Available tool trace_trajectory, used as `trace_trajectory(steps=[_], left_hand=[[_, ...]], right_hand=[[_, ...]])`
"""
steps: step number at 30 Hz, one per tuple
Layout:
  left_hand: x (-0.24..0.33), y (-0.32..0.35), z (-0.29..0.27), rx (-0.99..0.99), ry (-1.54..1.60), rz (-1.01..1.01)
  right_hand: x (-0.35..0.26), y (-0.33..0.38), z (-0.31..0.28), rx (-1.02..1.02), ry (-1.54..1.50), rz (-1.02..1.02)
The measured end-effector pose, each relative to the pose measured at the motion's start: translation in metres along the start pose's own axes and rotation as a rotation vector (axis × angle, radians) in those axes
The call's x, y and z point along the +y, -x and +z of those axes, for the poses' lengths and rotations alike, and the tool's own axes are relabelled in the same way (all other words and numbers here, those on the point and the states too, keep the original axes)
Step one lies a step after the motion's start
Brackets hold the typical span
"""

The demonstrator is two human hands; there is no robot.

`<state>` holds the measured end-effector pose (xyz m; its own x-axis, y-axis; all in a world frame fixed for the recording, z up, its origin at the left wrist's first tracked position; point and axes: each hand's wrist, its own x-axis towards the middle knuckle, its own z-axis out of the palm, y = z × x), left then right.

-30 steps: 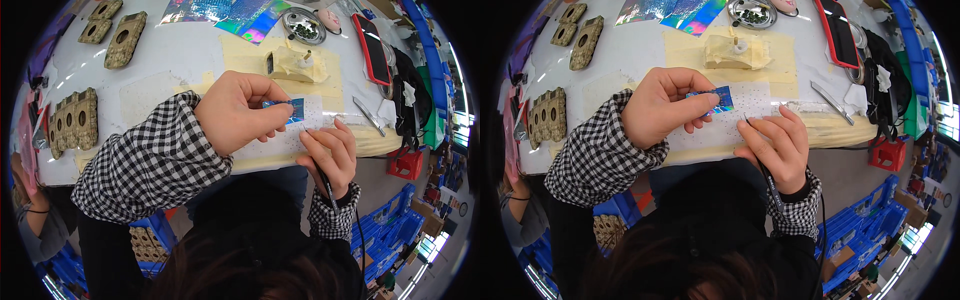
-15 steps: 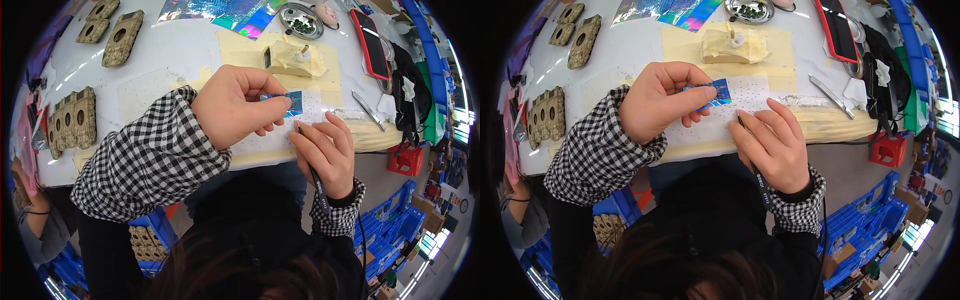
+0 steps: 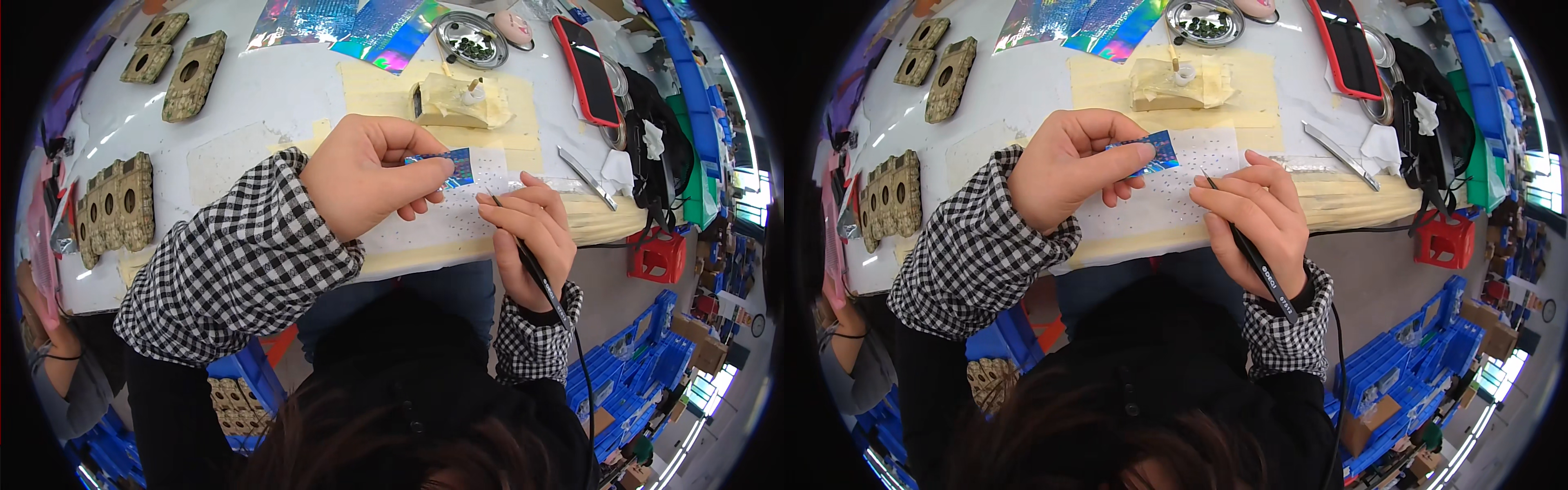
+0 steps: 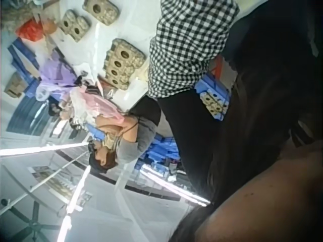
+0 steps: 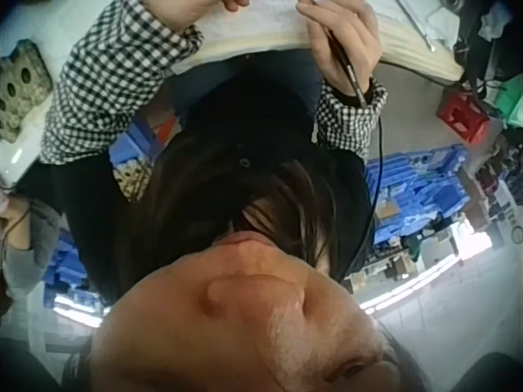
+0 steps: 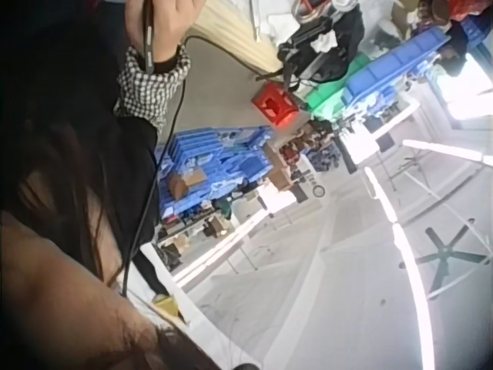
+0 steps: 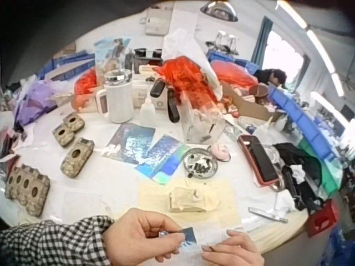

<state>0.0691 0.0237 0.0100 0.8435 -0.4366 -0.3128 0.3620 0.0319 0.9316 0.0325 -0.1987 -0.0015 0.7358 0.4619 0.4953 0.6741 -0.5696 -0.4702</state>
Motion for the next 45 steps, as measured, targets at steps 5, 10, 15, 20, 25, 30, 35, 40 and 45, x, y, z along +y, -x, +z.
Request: trace_trajectory(steps=[5, 10, 15, 20, 25, 30, 35, 40, 45], left_hand=[[0.000, 0.000, 0.000, -0.005, 0.020, -0.019], [0.001, 0.001, 0.000, -0.043, 0.029, -0.036], [0.002, 0.001, 0.001, -0.062, 0.050, -0.051], [0.004, 0.002, 0.001, -0.075, 0.080, -0.075], [0.003, 0.003, 0.000, -0.110, 0.056, -0.056], [0.001, 0.005, 0.001, -0.100, 0.029, -0.020], [0.002, 0.005, 0.001, -0.093, -0.027, -0.001], [-0.003, 0.004, 0.001, -0.109, -0.068, 0.065], [-0.002, 0.004, 0.002, -0.099, -0.052, 0.045]], right_hand=[[0.010, 0.006, 0.006, 0.089, -0.120, 0.020], [0.013, 0.010, 0.008, 0.184, -0.187, 0.063], [-0.004, 0.004, 0.006, 0.206, -0.209, 0.100], [-0.007, -0.010, 0.006, 0.121, -0.118, -0.021], [-0.003, -0.015, 0.011, 0.108, -0.060, -0.088], [-0.002, -0.013, 0.013, 0.127, -0.051, -0.082], [-0.001, -0.015, 0.015, 0.139, -0.072, -0.096], [0.000, -0.016, 0.014, 0.141, -0.086, -0.102], [0.001, -0.015, 0.015, 0.132, -0.079, -0.097]])
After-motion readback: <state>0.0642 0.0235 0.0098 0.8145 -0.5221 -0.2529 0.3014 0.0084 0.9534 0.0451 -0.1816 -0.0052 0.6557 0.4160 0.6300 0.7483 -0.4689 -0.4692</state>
